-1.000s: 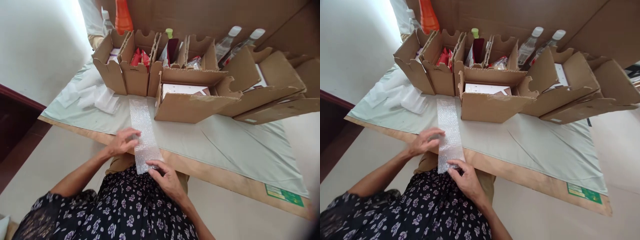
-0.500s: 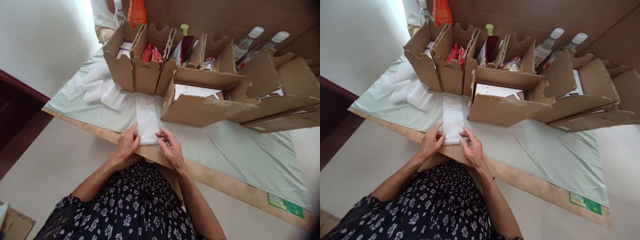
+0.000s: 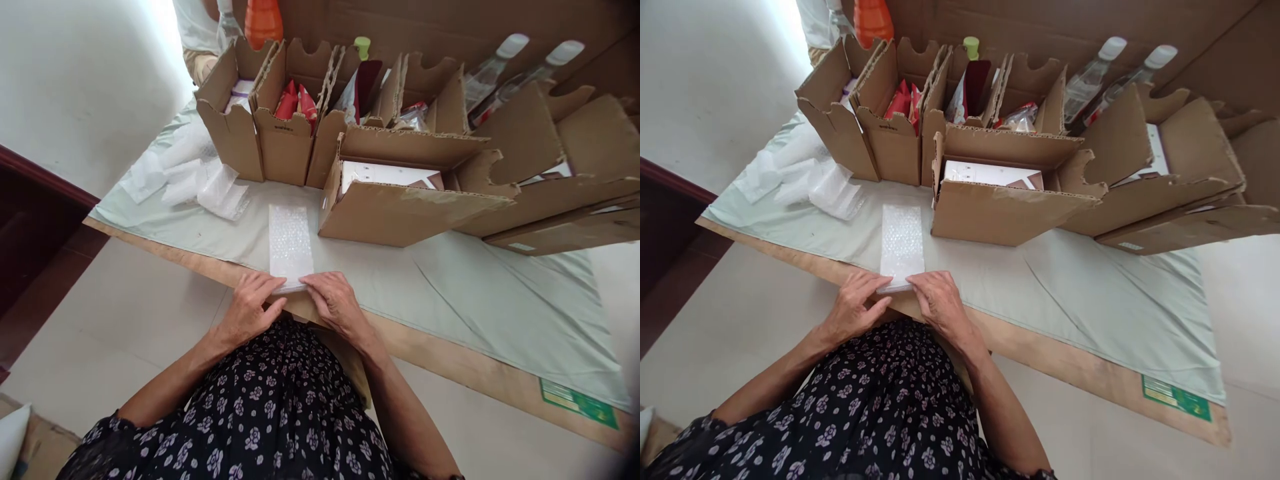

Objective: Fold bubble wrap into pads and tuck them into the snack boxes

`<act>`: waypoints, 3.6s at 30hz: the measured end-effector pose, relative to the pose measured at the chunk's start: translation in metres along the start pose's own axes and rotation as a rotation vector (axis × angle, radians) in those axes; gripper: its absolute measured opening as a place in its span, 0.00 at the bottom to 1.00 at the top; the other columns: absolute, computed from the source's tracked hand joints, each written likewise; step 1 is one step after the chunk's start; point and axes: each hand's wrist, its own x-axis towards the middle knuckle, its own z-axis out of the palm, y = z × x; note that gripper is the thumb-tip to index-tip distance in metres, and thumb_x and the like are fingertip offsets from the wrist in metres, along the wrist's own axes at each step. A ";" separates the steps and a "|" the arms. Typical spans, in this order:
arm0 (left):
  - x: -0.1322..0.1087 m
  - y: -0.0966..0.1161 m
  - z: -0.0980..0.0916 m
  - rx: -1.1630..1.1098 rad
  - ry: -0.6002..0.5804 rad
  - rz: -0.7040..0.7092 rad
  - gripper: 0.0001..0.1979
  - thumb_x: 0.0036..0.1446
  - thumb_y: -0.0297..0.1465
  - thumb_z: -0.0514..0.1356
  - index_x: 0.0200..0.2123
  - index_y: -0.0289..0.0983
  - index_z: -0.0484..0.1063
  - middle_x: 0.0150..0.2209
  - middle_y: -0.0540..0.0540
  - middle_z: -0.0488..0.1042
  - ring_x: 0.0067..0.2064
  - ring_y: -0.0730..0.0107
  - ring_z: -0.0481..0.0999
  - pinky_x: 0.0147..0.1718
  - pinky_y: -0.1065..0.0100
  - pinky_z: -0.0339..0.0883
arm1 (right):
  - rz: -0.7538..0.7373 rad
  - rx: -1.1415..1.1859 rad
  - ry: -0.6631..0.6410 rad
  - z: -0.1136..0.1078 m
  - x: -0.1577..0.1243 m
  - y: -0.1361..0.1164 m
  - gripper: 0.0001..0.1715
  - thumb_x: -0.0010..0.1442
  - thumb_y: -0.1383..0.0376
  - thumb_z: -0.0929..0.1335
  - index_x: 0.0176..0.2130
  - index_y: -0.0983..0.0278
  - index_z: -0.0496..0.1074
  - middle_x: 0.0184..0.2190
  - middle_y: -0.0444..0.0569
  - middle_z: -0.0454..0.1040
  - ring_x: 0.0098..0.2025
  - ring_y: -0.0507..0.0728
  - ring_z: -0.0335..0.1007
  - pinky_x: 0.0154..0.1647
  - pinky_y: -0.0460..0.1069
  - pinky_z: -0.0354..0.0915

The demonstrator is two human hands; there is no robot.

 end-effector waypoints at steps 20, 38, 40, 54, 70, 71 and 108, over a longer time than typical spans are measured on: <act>-0.006 -0.005 -0.001 0.004 -0.032 -0.027 0.11 0.68 0.32 0.59 0.50 0.39 0.77 0.45 0.42 0.81 0.48 0.56 0.78 0.50 0.53 0.70 | 0.035 -0.030 0.010 0.001 -0.010 -0.011 0.16 0.73 0.62 0.65 0.55 0.58 0.78 0.46 0.51 0.84 0.49 0.62 0.77 0.56 0.61 0.66; 0.015 -0.017 0.008 0.056 -0.049 -0.066 0.13 0.68 0.33 0.59 0.52 0.37 0.76 0.44 0.40 0.80 0.47 0.54 0.76 0.50 0.53 0.69 | 0.051 -0.149 0.149 0.003 -0.012 -0.016 0.19 0.71 0.61 0.66 0.58 0.60 0.75 0.55 0.56 0.79 0.56 0.66 0.72 0.57 0.63 0.65; 0.026 -0.021 0.014 0.113 -0.022 -0.117 0.13 0.66 0.33 0.60 0.51 0.37 0.77 0.46 0.39 0.80 0.48 0.53 0.76 0.52 0.52 0.69 | 0.027 -0.240 0.144 0.007 -0.009 -0.017 0.20 0.70 0.61 0.67 0.59 0.60 0.74 0.60 0.58 0.75 0.60 0.68 0.69 0.59 0.64 0.63; 0.002 0.023 0.009 -0.938 -0.078 -0.601 0.23 0.61 0.41 0.64 0.55 0.35 0.73 0.53 0.38 0.81 0.55 0.55 0.81 0.54 0.56 0.76 | 0.288 0.361 0.134 0.007 -0.011 -0.033 0.15 0.68 0.59 0.67 0.52 0.57 0.78 0.48 0.50 0.81 0.51 0.61 0.74 0.57 0.59 0.68; 0.071 0.076 0.019 -0.634 -0.450 -0.113 0.12 0.56 0.27 0.60 0.43 0.40 0.79 0.37 0.49 0.81 0.38 0.66 0.79 0.38 0.69 0.72 | 0.140 0.106 0.030 -0.137 -0.043 -0.025 0.08 0.61 0.67 0.72 0.43 0.59 0.76 0.36 0.45 0.81 0.38 0.55 0.75 0.41 0.49 0.69; 0.077 0.077 0.018 -0.652 -0.434 -0.091 0.12 0.56 0.27 0.61 0.44 0.40 0.79 0.38 0.49 0.82 0.39 0.66 0.80 0.39 0.70 0.72 | 0.104 0.068 0.049 -0.150 -0.040 -0.029 0.09 0.61 0.68 0.72 0.43 0.60 0.76 0.34 0.44 0.80 0.37 0.55 0.74 0.39 0.49 0.68; 0.110 0.020 0.085 -0.553 0.053 -0.024 0.07 0.62 0.28 0.60 0.40 0.38 0.79 0.33 0.48 0.83 0.35 0.67 0.83 0.38 0.68 0.77 | 0.703 -1.034 -0.422 -0.263 0.097 0.018 0.25 0.70 0.57 0.60 0.44 0.66 0.81 0.39 0.61 0.83 0.45 0.66 0.79 0.40 0.53 0.65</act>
